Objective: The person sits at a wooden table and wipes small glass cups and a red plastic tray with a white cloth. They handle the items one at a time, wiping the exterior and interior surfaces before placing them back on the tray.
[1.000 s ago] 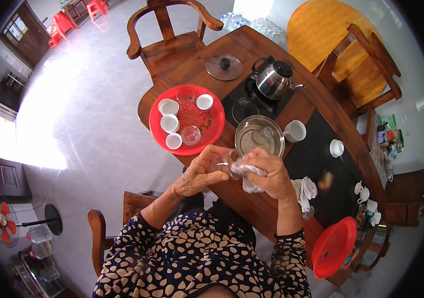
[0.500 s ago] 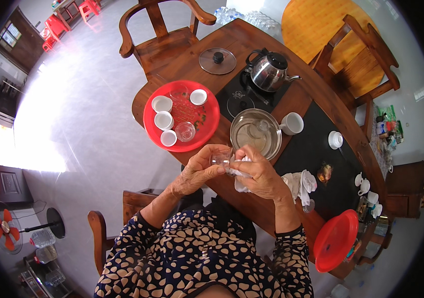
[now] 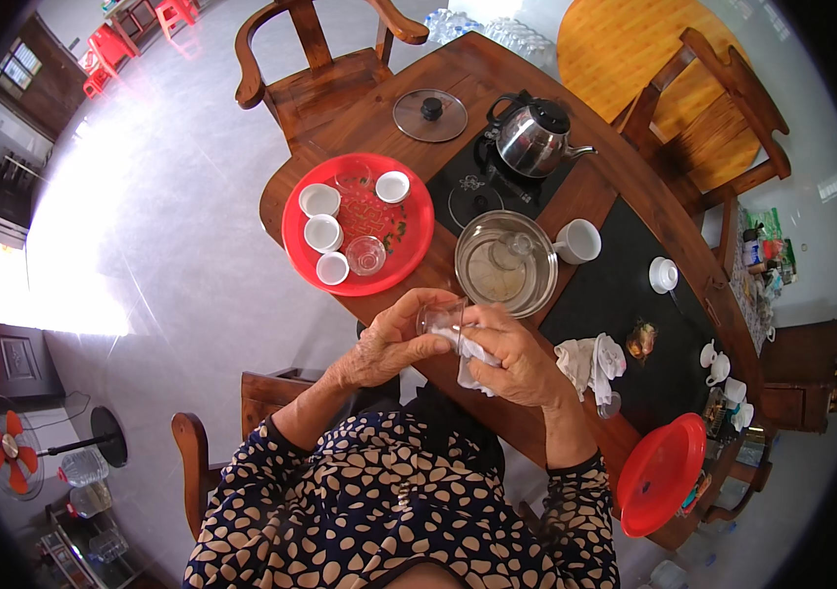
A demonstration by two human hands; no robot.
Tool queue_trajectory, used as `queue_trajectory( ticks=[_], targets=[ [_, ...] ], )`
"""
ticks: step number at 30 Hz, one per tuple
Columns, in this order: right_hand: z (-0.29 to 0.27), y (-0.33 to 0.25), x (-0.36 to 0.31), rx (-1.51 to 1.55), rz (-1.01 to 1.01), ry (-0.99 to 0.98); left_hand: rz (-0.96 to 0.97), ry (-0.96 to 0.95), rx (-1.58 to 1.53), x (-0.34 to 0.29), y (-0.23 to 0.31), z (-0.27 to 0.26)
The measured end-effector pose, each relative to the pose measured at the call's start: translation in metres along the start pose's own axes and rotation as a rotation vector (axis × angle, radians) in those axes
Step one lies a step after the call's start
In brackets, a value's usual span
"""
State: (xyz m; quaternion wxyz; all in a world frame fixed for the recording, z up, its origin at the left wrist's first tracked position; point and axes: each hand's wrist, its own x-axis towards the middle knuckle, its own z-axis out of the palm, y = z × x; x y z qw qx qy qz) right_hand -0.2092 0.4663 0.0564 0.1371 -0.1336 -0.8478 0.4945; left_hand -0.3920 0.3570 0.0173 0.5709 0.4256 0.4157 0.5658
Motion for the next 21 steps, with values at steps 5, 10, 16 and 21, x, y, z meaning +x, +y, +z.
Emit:
queue_trajectory(
  ticks=[5, 10, 16, 21],
  targets=[
    [0.007, -0.011, 0.000, -0.251, -0.058, 0.230, -0.012, 0.020, -0.110, 0.002, -0.002, -0.006],
    [0.027, 0.001, 0.008, -0.369, -0.137, 0.377, -0.027, -0.037, -0.151, 0.003, 0.004, -0.002],
    [0.025, 0.000, 0.001, -0.067, 0.055, 0.118, 0.021, -0.020, 0.001, 0.001, 0.000, -0.003],
    [0.034, -0.003, 0.002, 0.151, 0.010, 0.217, 0.019, -0.068, -0.029, -0.003, -0.002, -0.004]
  ],
)
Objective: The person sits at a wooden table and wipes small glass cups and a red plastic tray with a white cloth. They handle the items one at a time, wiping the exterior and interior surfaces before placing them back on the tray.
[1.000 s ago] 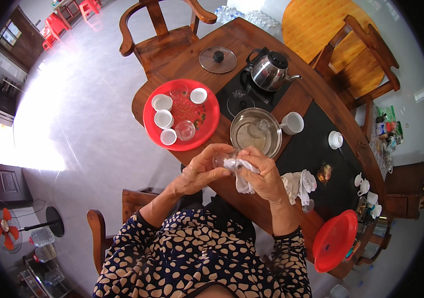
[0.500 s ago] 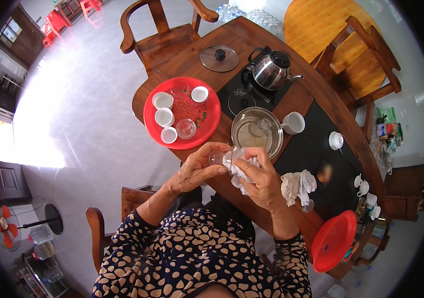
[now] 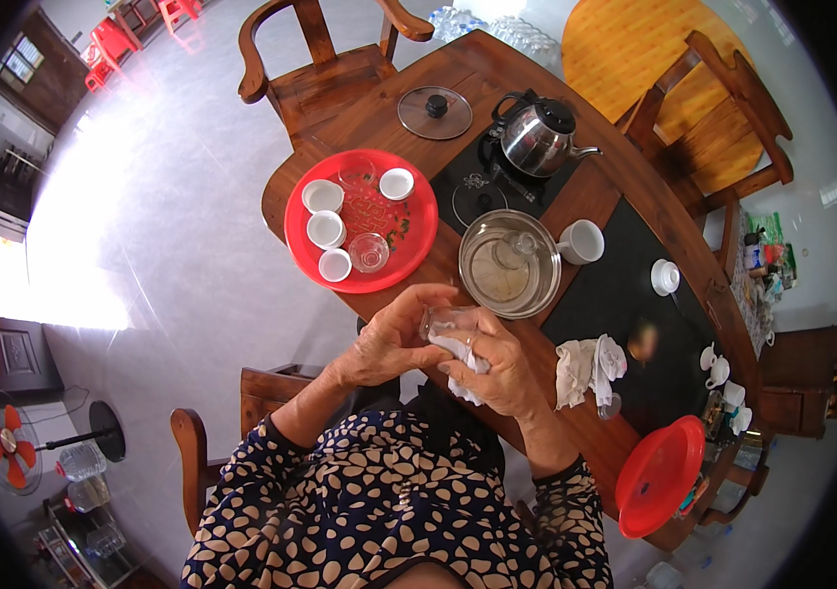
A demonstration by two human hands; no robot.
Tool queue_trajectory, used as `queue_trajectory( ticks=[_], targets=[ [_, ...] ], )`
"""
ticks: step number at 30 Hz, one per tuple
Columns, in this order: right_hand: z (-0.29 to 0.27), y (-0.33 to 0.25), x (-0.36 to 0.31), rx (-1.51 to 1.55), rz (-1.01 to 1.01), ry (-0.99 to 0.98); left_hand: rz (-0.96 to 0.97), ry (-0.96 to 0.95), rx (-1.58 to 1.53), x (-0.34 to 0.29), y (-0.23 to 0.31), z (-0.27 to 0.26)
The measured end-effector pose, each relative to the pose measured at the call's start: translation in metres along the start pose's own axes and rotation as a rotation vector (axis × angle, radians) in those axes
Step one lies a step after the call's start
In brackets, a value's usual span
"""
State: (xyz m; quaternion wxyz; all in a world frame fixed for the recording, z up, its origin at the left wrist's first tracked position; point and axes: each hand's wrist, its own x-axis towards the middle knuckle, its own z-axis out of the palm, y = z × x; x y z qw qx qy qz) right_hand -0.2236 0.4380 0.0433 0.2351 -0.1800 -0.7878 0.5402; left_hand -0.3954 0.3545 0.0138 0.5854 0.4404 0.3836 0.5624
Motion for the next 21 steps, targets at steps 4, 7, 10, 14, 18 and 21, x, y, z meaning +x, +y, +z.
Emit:
queue_trajectory(
  ticks=[4, 7, 10, 14, 18, 21],
  targets=[
    [0.003, 0.000, -0.002, -0.091, -0.145, -0.034, -0.057, -0.115, -0.088, -0.005, 0.007, -0.004],
    [0.007, 0.005, -0.001, -0.419, -0.299, 0.039, -0.176, -0.087, -0.097, -0.008, 0.012, -0.003],
    [0.012, 0.008, -0.003, -0.508, -0.308, 0.094, -0.399, 0.033, 0.195, -0.009, 0.015, 0.000],
    [0.008, -0.002, -0.003, -0.123, -0.032, -0.063, -0.175, 0.049, 0.252, -0.016, -0.003, 0.001],
    [-0.003, -0.013, -0.004, 0.468, 0.320, -0.116, -0.023, 0.079, 0.252, -0.015, 0.011, 0.012],
    [-0.005, -0.010, -0.008, 0.862, 0.447, -0.053, 0.093, 0.075, 0.341, -0.010, 0.010, 0.010]
  ],
)
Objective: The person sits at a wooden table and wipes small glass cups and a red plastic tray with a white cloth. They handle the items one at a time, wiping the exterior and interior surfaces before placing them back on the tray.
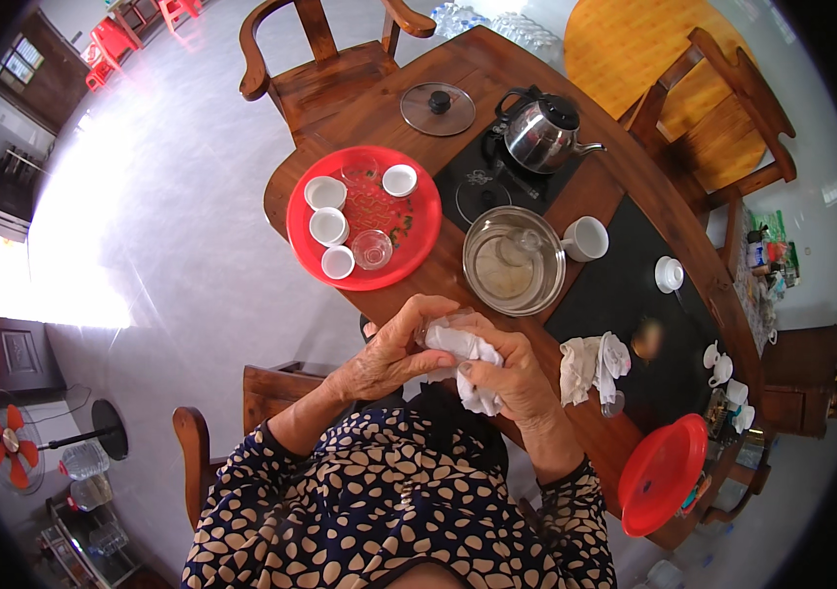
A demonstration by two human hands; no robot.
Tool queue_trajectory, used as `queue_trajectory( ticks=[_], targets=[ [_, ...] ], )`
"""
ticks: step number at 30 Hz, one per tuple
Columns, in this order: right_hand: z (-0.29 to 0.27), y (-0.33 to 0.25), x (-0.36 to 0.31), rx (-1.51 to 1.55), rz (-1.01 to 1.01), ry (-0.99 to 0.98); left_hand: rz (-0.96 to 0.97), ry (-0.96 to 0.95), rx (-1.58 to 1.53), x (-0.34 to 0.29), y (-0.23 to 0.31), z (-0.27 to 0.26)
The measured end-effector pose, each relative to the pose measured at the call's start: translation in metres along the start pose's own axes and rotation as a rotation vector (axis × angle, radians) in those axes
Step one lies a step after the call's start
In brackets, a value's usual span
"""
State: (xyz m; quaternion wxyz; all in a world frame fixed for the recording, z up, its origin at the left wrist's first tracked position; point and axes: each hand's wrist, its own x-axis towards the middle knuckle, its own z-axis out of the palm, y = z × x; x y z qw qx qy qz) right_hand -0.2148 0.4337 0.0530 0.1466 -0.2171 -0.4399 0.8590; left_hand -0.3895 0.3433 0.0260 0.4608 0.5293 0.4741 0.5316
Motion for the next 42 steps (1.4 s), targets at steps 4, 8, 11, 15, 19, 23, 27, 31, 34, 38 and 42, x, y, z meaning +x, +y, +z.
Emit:
queue_trajectory(
  ticks=[4, 8, 11, 15, 19, 23, 27, 31, 34, 38, 42],
  targets=[
    [0.003, 0.013, 0.002, 0.388, -0.006, 0.154, -0.014, 0.027, 0.074, 0.002, 0.002, -0.004],
    [0.012, 0.010, 0.000, 0.059, -0.182, 0.204, -0.073, 0.066, -0.156, 0.001, -0.004, -0.003],
    [0.006, 0.004, -0.002, -0.563, -0.461, 0.078, -0.069, 0.052, -0.239, 0.003, -0.006, -0.007],
    [0.000, 0.000, -0.003, -0.957, -0.622, 0.002, -0.175, -0.054, -0.491, 0.004, -0.006, -0.011],
    [0.000, -0.007, 0.010, -1.380, -0.811, 0.093, -0.299, -0.114, -0.549, 0.004, -0.010, -0.009],
    [0.006, -0.010, 0.012, -1.631, -0.744, 0.168, -0.317, -0.096, -0.499, 0.008, -0.006, -0.011],
    [0.011, -0.005, 0.010, -1.651, -0.619, 0.208, -0.254, -0.035, -0.376, 0.008, -0.010, -0.008],
    [0.005, -0.007, 0.008, -1.349, -0.537, 0.147, -0.231, 0.033, -0.490, 0.010, -0.014, -0.003],
    [0.001, -0.013, 0.003, -1.129, -0.514, 0.085, -0.244, 0.059, -0.655, 0.008, -0.023, -0.004],
    [-0.001, -0.016, -0.003, -0.969, -0.662, 0.193, -0.287, 0.068, -0.777, 0.006, -0.024, -0.006],
    [0.010, -0.008, 0.025, -1.137, -0.799, 0.324, -0.269, -0.036, -0.744, 0.005, -0.024, 0.003]
  ],
)
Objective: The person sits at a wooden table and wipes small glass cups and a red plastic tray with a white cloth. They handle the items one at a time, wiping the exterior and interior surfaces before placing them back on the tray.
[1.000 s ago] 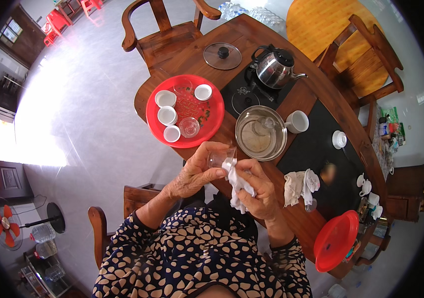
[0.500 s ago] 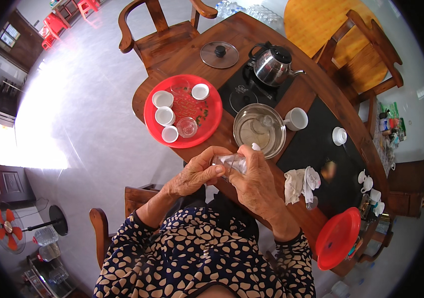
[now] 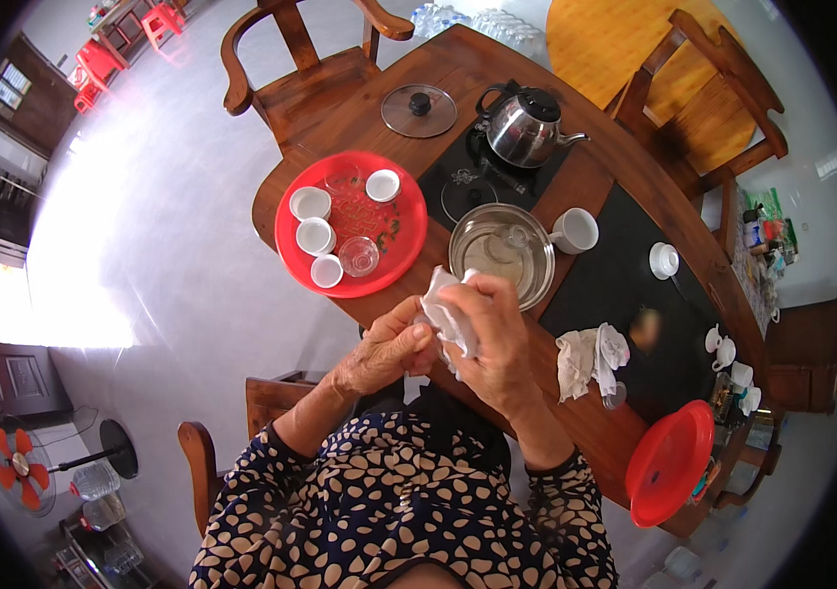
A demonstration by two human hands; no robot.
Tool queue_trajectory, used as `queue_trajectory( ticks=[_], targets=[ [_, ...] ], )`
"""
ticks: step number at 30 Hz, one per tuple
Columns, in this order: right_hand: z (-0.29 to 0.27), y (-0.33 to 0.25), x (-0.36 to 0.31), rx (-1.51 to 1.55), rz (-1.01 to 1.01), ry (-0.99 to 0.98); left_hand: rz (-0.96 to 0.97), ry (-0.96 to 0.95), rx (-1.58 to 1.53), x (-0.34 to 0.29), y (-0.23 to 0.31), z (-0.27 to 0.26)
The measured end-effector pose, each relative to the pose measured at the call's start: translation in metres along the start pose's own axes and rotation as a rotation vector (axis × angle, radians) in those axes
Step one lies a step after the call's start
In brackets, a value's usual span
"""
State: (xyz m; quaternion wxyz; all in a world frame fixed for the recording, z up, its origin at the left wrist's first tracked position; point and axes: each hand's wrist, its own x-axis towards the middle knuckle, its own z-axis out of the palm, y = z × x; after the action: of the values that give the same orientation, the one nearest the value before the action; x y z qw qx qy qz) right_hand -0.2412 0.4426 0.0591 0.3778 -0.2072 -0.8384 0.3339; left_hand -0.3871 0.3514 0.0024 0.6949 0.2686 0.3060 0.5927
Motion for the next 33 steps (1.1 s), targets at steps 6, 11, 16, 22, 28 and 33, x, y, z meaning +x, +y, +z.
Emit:
queue_trajectory(
  ticks=[6, 11, 16, 22, 28, 33],
  targets=[
    [0.002, 0.023, -0.002, 0.065, 0.110, -0.108, 0.032, 0.041, 0.198, 0.001, 0.013, 0.011],
    [0.006, 0.029, -0.022, 0.479, 0.664, -0.245, 0.126, 0.062, 0.275, 0.000, 0.018, 0.018],
    [0.005, 0.033, -0.030, 0.607, 0.734, -0.252, 0.114, 0.019, 0.341, 0.002, 0.018, 0.012],
    [-0.002, 0.014, -0.004, -0.073, -0.049, -0.072, 0.012, -0.046, 0.231, -0.001, 0.015, 0.005],
    [-0.002, 0.025, 0.003, 0.004, -0.017, -0.066, 0.194, -0.023, 0.257, 0.003, 0.020, 0.016],
    [0.010, 0.028, -0.019, 0.550, 0.613, -0.141, 0.362, -0.007, 0.515, 0.007, 0.021, 0.012]
  ],
)
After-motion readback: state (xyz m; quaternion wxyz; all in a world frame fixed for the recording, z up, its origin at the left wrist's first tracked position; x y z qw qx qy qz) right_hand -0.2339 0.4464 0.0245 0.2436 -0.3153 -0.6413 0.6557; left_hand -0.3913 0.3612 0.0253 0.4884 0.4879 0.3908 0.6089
